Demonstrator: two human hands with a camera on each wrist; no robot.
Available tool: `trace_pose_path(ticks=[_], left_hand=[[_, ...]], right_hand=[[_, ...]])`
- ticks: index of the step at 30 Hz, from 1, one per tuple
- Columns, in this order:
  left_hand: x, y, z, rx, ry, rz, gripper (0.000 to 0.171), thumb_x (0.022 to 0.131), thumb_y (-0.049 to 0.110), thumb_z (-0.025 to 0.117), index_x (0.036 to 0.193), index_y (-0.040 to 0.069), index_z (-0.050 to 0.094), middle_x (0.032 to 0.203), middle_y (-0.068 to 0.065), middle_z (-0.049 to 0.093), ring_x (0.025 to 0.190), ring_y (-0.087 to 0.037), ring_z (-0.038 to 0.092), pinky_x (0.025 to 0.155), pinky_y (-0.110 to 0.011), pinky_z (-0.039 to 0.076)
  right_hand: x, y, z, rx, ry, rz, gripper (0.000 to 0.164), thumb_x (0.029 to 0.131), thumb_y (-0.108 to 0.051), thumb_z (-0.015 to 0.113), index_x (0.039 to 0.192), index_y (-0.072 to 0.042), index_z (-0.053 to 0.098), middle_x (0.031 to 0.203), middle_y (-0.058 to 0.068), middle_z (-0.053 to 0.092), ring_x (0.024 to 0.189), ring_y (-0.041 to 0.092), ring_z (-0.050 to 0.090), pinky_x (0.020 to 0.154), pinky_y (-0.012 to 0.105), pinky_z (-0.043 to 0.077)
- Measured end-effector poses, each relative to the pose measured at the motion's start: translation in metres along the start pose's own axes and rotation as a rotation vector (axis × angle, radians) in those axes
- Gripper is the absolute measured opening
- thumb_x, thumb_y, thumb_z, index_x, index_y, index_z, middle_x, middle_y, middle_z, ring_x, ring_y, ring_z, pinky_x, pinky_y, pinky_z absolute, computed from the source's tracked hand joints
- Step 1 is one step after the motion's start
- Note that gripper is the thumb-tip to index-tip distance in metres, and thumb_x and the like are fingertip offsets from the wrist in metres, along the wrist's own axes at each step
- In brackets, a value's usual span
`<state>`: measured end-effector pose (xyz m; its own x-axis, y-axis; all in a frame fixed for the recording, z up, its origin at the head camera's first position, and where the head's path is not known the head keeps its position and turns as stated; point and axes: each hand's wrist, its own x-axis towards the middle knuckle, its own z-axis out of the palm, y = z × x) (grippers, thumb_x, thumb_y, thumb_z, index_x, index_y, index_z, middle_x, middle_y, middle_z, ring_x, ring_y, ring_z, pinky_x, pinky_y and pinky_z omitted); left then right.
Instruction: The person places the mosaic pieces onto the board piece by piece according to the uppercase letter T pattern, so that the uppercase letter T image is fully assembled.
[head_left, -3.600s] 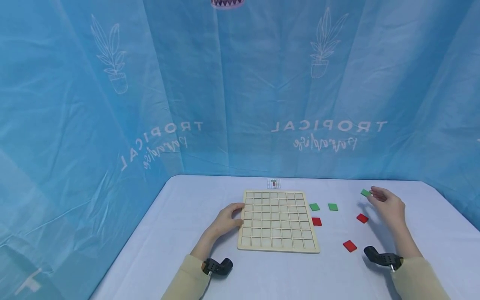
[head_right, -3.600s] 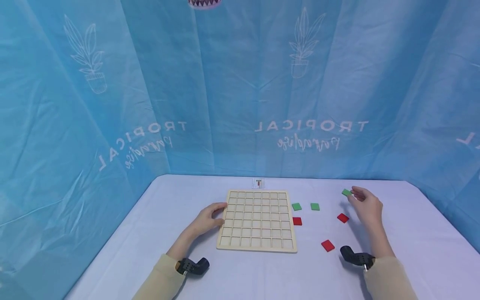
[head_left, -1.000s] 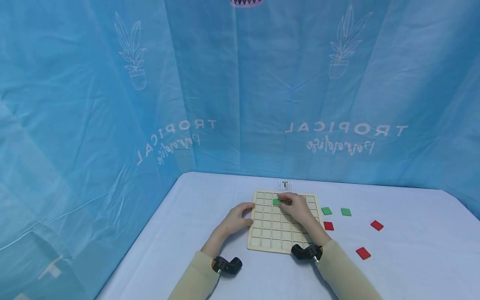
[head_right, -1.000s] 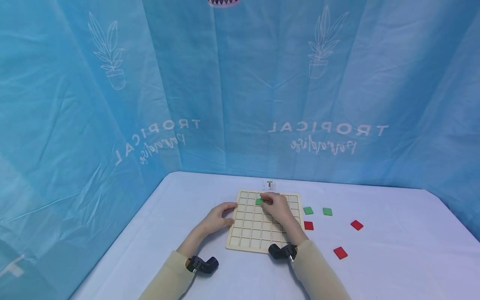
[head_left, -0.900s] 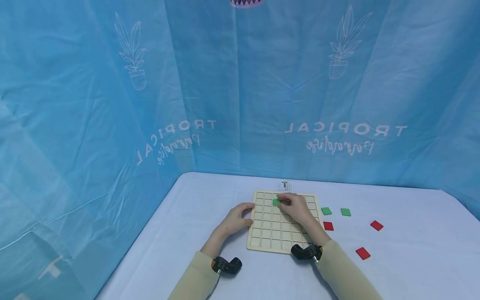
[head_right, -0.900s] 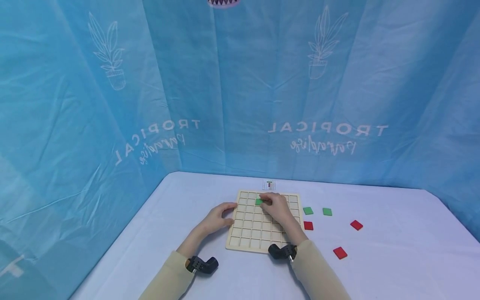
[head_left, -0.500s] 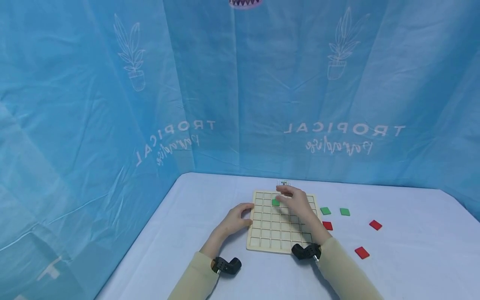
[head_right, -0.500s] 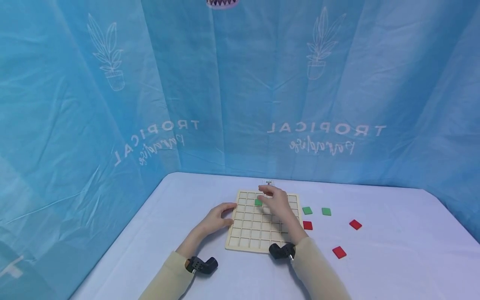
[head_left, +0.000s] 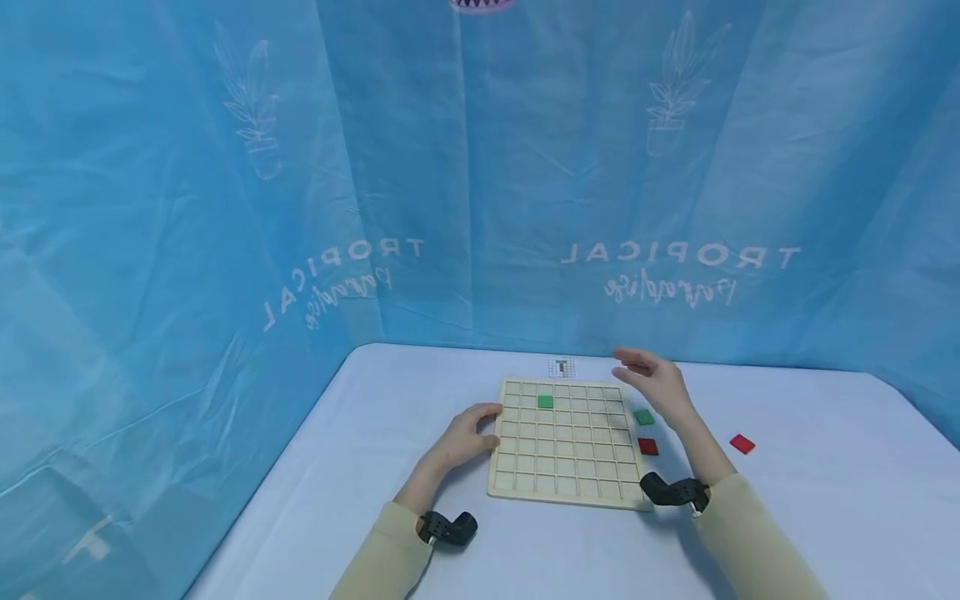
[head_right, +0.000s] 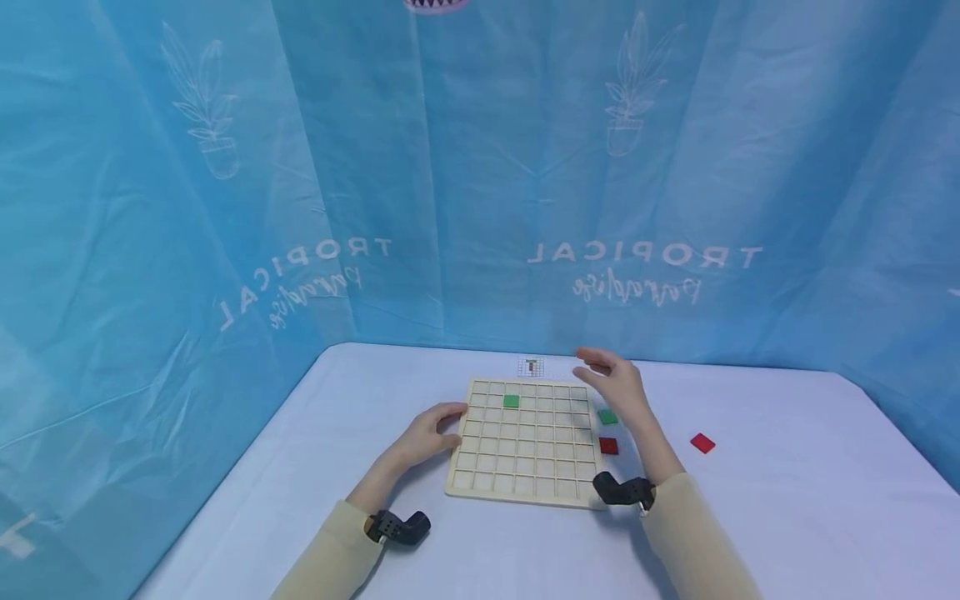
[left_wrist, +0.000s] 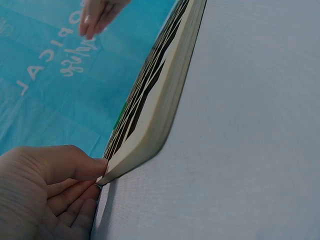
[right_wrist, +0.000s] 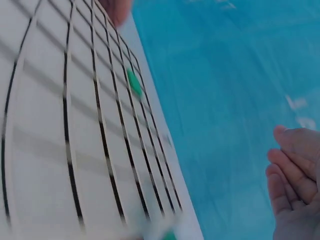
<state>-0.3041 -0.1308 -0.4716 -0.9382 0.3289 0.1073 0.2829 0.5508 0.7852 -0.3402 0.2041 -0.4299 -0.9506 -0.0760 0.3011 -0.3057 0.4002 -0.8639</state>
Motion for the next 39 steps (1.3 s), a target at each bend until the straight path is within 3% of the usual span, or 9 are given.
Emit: trace_pose_path(ticks=[6,9,11,17,19,28,39], left_hand=[[0.0,0.001,-0.001,-0.008,-0.004,-0.008,0.055,0.082,0.002,0.063,0.135,-0.001,0.048,0.138,-0.016,0.046,0.13,-0.031,0.039,0.108,-0.044,0.032],[0.001,0.001,0.0,-0.009,-0.006,-0.01,0.055,0.082,0.002,0.063,0.135,0.0,0.048,0.138,-0.015,0.046,0.13,-0.03,0.039,0.109,-0.043,0.032],[0.001,0.001,0.0,-0.008,-0.006,-0.001,0.055,0.082,0.001,0.063,0.134,-0.001,0.048,0.138,-0.016,0.046,0.13,-0.031,0.039,0.108,-0.044,0.032],[0.001,0.0,-0.001,-0.015,-0.007,0.002,0.055,0.082,0.002,0.063,0.135,-0.001,0.048,0.138,-0.016,0.046,0.131,-0.031,0.038,0.109,-0.044,0.032],[0.0,0.0,-0.001,-0.019,-0.007,0.0,0.055,0.082,0.003,0.063,0.135,-0.001,0.048,0.138,-0.016,0.046,0.131,-0.031,0.038,0.109,-0.044,0.031],[0.0,0.0,-0.001,-0.022,-0.005,0.008,0.055,0.082,0.001,0.063,0.134,-0.001,0.048,0.138,-0.016,0.046,0.13,-0.031,0.039,0.108,-0.043,0.033],[0.002,-0.002,0.002,-0.03,0.002,-0.007,0.056,0.081,0.001,0.064,0.135,0.0,0.048,0.137,-0.016,0.047,0.128,-0.03,0.043,0.107,-0.04,0.036]], right_hand=[[0.011,0.097,-0.043,-0.119,0.133,0.026,0.056,0.083,-0.053,0.064,0.132,-0.025,0.056,0.126,0.002,0.058,0.113,0.019,0.055,0.086,0.032,0.053],[0.005,0.114,-0.059,-0.198,0.17,0.07,0.055,0.086,-0.049,0.063,0.135,-0.026,0.053,0.127,0.001,0.057,0.114,0.02,0.055,0.089,0.04,0.052],[-0.005,0.106,-0.066,-0.218,0.175,0.105,0.056,0.086,-0.048,0.063,0.136,-0.023,0.052,0.128,0.003,0.057,0.115,0.022,0.054,0.091,0.042,0.05],[-0.038,0.052,-0.072,-0.182,0.144,0.14,0.066,0.088,-0.048,0.06,0.135,-0.002,0.05,0.131,0.022,0.052,0.119,0.039,0.049,0.095,0.056,0.041],[-0.044,0.048,-0.072,-0.197,0.133,0.158,0.064,0.09,-0.045,0.058,0.135,0.0,0.049,0.132,0.024,0.05,0.12,0.04,0.047,0.096,0.058,0.04],[-0.051,0.069,-0.069,-0.281,0.114,0.185,0.048,0.092,-0.026,0.062,0.131,0.0,0.052,0.128,0.023,0.054,0.117,0.039,0.05,0.096,0.054,0.043],[-0.054,0.077,-0.066,-0.347,0.05,0.162,0.042,0.091,-0.018,0.063,0.128,0.001,0.055,0.125,0.023,0.056,0.114,0.039,0.052,0.094,0.052,0.046]])
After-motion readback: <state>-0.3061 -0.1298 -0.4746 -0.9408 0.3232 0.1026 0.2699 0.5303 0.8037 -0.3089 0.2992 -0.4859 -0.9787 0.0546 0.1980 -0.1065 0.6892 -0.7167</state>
